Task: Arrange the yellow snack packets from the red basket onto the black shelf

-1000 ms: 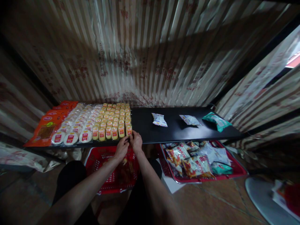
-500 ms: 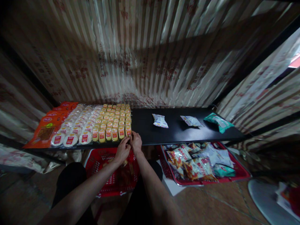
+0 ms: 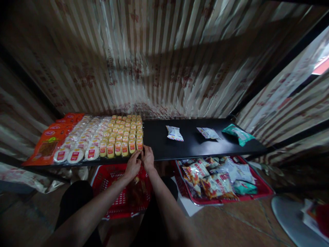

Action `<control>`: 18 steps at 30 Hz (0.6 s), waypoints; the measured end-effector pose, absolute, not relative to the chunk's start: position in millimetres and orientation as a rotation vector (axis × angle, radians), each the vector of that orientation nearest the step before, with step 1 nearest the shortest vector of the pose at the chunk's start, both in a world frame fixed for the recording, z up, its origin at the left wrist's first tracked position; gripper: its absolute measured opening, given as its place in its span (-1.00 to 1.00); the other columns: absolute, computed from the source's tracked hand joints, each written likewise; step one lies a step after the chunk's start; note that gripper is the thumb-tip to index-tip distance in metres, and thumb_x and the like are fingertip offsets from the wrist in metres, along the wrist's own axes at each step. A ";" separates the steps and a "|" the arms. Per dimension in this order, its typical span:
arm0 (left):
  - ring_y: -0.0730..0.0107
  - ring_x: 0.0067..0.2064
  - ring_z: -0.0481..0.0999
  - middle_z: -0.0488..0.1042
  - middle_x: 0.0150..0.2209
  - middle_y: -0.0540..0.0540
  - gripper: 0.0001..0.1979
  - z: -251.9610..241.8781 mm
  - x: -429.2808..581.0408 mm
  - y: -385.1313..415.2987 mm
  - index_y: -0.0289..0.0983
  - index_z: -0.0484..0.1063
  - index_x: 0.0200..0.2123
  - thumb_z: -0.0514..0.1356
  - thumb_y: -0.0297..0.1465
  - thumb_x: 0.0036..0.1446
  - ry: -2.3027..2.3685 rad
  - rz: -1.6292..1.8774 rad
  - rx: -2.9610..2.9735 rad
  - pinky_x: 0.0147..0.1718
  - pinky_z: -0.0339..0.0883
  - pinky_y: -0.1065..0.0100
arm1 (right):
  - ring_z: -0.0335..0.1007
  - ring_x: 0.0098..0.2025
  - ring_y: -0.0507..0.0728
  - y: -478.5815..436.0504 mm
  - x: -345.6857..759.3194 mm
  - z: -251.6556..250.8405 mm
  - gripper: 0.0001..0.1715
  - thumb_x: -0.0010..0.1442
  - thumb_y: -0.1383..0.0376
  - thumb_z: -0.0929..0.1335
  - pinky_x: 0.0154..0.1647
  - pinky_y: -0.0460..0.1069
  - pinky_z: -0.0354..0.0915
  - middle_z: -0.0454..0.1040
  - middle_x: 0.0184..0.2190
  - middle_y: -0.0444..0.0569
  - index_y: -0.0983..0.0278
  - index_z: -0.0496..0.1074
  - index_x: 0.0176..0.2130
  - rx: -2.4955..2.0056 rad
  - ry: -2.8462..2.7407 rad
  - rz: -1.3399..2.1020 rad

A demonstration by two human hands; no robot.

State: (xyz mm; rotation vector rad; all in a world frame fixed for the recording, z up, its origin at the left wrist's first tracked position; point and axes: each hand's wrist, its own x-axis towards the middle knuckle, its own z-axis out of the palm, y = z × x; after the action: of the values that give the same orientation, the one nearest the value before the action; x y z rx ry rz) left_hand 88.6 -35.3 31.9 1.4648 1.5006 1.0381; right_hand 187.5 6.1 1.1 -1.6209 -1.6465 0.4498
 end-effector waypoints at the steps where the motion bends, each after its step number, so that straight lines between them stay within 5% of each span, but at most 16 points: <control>1: 0.25 0.29 0.23 0.29 0.25 -0.22 -0.44 31.9 88.4 -34.8 -0.35 0.44 0.06 0.04 -0.66 -0.05 1.503 1.035 1.468 0.32 0.00 0.20 | 0.37 -0.03 0.20 6.1 187.1 1.8 -0.54 0.18 0.34 0.23 0.04 0.09 0.33 0.46 -0.05 0.14 0.34 0.41 0.06 -1.625 -1.651 0.439; 18: 0.27 0.27 0.27 0.37 0.20 -0.13 -0.41 26.7 83.9 -32.0 -0.26 0.46 0.02 0.04 -0.68 -0.10 1.477 1.092 1.470 0.32 0.01 0.17 | 0.38 0.02 0.20 9.4 182.4 -7.0 -0.47 0.16 0.36 0.22 0.10 0.11 0.29 0.48 0.01 0.12 0.30 0.36 0.12 -1.612 -1.649 0.425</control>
State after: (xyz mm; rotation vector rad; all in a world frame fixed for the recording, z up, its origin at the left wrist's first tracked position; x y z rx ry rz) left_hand 83.9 -32.0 26.7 1.4699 1.4771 1.0916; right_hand 182.4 9.4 -7.0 -1.6117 -1.6490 0.4253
